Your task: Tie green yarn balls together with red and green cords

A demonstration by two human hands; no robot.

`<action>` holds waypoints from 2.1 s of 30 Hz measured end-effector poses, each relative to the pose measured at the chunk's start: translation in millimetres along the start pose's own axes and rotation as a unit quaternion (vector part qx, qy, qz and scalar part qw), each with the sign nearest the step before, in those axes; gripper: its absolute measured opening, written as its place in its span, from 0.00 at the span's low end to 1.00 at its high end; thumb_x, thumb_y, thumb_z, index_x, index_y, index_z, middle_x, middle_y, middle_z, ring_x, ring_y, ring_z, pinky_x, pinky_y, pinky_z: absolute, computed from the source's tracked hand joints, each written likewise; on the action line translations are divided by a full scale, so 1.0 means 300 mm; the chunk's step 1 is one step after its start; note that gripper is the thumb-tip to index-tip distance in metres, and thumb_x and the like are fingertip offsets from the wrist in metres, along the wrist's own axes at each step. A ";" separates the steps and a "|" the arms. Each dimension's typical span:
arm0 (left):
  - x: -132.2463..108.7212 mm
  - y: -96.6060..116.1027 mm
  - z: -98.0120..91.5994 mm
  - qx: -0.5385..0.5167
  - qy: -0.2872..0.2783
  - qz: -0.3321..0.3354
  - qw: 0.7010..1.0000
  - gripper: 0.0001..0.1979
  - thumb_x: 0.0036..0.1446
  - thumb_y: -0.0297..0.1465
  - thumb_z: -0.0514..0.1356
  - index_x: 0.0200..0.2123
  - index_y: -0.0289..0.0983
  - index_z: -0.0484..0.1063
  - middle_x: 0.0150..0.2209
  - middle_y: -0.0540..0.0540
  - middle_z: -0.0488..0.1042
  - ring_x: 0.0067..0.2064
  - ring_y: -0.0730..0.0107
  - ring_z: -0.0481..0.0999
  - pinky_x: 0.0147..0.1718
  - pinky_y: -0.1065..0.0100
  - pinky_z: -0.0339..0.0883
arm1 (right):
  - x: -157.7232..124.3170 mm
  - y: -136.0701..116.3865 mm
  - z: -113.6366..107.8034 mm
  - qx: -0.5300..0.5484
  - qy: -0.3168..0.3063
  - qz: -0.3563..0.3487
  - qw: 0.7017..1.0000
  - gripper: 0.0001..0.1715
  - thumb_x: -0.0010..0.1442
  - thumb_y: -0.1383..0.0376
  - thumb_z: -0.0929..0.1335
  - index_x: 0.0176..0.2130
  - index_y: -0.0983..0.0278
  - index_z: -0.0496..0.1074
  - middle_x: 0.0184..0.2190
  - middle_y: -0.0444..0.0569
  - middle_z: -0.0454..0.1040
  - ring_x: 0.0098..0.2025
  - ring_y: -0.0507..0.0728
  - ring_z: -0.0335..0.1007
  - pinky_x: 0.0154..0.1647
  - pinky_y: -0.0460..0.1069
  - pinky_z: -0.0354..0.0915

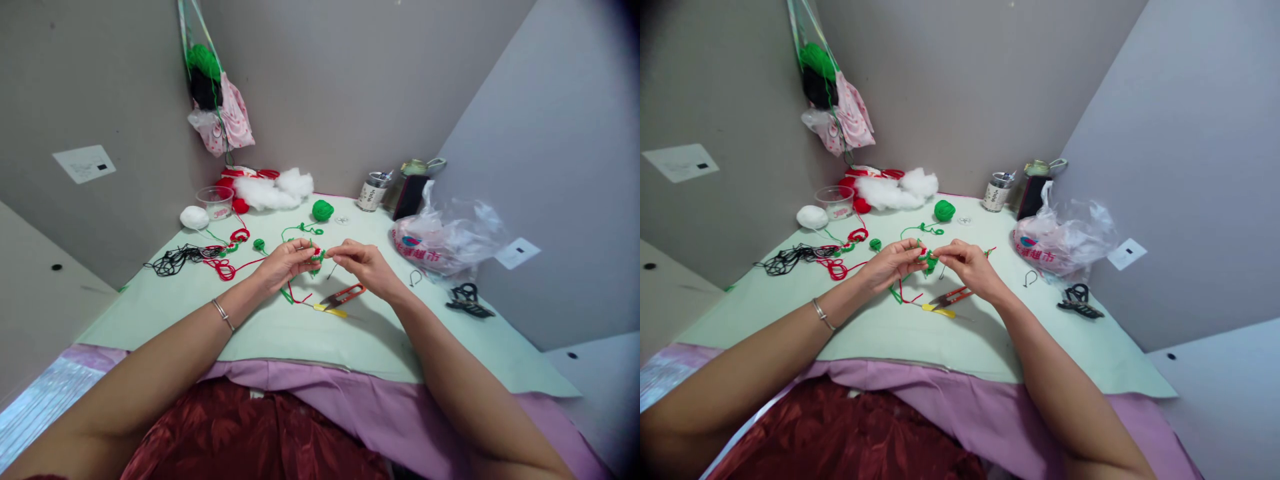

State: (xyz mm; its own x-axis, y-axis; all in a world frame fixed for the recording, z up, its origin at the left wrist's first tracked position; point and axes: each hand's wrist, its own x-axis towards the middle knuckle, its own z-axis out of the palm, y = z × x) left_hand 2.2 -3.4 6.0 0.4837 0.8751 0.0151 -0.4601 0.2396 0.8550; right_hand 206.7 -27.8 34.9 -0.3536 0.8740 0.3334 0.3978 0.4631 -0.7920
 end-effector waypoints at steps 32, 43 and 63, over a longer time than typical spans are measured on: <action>0.005 -0.047 0.004 0.091 0.026 -0.003 0.995 0.13 0.44 0.30 0.71 0.29 0.33 0.71 0.31 0.49 0.73 0.33 0.74 0.74 0.41 0.65 0.69 | -0.024 0.029 0.105 -0.147 0.044 -0.040 0.987 0.07 0.64 0.65 0.62 0.39 0.61 0.70 0.29 0.45 0.74 0.30 0.53 0.70 0.33 0.47 0.63; 0.017 -0.077 -0.014 0.145 0.025 -0.028 0.989 0.12 0.43 0.29 0.70 0.29 0.33 0.71 0.31 0.49 0.72 0.33 0.74 0.73 0.41 0.65 0.69 | -0.023 -0.018 0.100 -0.165 0.109 -0.095 0.976 0.08 0.63 0.63 0.65 0.35 0.62 0.73 0.44 0.52 0.74 0.27 0.49 0.64 0.30 0.48 0.61; 0.003 -0.032 0.003 0.073 0.009 -0.060 0.995 0.13 0.47 0.29 0.70 0.34 0.33 0.69 0.34 0.49 0.73 0.33 0.76 0.74 0.46 0.63 0.69 | 0.008 -0.048 0.000 0.271 0.176 0.028 0.946 0.15 0.58 0.55 0.71 0.33 0.62 0.66 0.16 0.36 0.58 0.17 0.46 0.47 0.19 0.44 0.45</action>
State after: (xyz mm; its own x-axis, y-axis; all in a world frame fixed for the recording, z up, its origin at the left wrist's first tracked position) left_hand 7.9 -5.3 -1.8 0.5142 0.8519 -0.0995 -0.2860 0.2797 0.9165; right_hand 200.2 -32.4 47.2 -0.0028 0.9341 0.3571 -0.1190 0.3543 -0.9275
